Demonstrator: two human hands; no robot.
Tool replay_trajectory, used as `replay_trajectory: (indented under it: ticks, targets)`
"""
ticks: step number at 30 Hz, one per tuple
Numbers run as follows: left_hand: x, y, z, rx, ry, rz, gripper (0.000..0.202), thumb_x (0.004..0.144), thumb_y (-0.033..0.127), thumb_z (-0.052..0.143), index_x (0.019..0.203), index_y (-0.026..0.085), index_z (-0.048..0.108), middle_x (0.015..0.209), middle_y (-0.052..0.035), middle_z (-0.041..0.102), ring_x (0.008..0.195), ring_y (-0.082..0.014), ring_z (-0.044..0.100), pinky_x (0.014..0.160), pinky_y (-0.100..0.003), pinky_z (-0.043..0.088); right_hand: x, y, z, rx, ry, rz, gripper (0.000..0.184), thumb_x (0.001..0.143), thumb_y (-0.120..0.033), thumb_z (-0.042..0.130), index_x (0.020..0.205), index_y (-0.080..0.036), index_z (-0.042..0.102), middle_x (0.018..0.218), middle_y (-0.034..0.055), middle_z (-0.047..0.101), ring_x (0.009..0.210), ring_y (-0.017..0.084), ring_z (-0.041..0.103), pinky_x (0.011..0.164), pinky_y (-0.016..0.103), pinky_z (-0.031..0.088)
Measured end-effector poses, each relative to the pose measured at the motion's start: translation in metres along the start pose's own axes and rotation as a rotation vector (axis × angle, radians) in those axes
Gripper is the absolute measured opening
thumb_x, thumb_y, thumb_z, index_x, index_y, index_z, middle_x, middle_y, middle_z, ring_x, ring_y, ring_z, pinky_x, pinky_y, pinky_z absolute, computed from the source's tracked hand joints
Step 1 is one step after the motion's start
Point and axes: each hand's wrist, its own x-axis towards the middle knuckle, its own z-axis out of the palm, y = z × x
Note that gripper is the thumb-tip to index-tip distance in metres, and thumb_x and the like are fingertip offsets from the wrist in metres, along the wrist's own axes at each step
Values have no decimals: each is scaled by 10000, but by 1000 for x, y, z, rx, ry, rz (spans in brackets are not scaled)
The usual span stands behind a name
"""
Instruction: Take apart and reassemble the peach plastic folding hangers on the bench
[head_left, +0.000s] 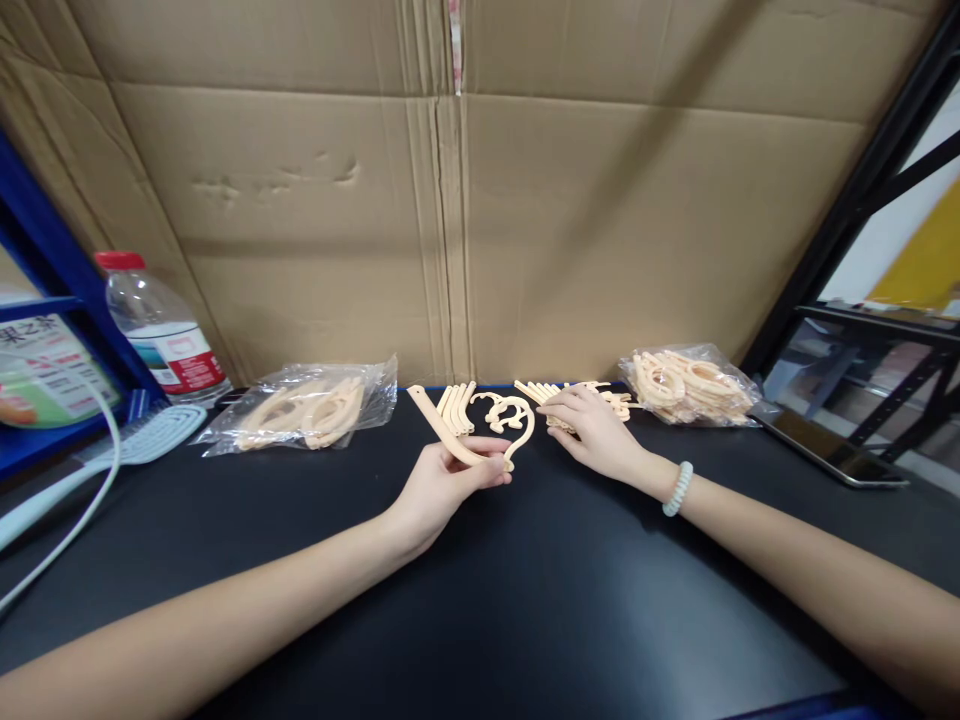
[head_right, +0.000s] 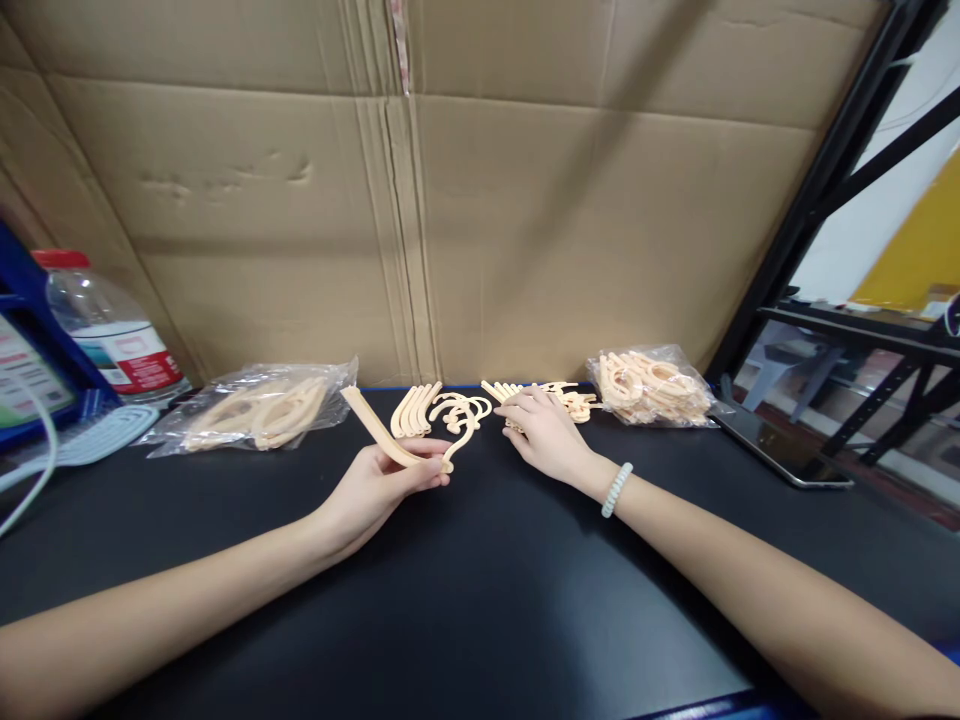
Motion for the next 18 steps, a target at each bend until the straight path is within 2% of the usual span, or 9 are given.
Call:
replay_trajectory:
  ticks: [3,7,14,16,18]
  targets:
    - [1,-1,0,-14,2,3,297,654,259,834,896,120,733,821,-49,720,746,-162,697,811,-306,570,-2,5,7,-75,-52,6,278,884,-152,509,1113,-184,664,1101,98,672,1100,292,516,971,515,405]
    - [1,-2,-1,-47,1,6,270,649,242,840,866,124,731,816,-37,709,734,-151,696,794,-285,572,-2,9,12,-31,-43,3,254,882,-104,498,1018,-168,702,1015,99,699,1035,264,548,931,466,453]
    - [2,0,-2,-96,-25,-14,265,622,208,854,832,113,721,789,-25,705,710,-135,696,757,-242,574,-1,9,10,60,-27,57,198,867,-76,545,845,-167,720,857,70,712,854,220,579,817,397,488]
    - [2,1,-2,-104,-26,-17,264,622,205,854,831,116,720,779,-22,706,707,-132,696,750,-232,573,-1,7,9,60,-25,50,209,873,-79,535,833,-174,716,813,60,701,819,209,578,793,384,487]
    - [2,1,-2,-114,-23,-20,264,620,206,856,828,118,721,765,-19,706,701,-128,695,749,-229,573,-1,5,7,34,-20,22,210,885,-100,523,859,-182,715,851,64,703,847,215,573,805,395,479]
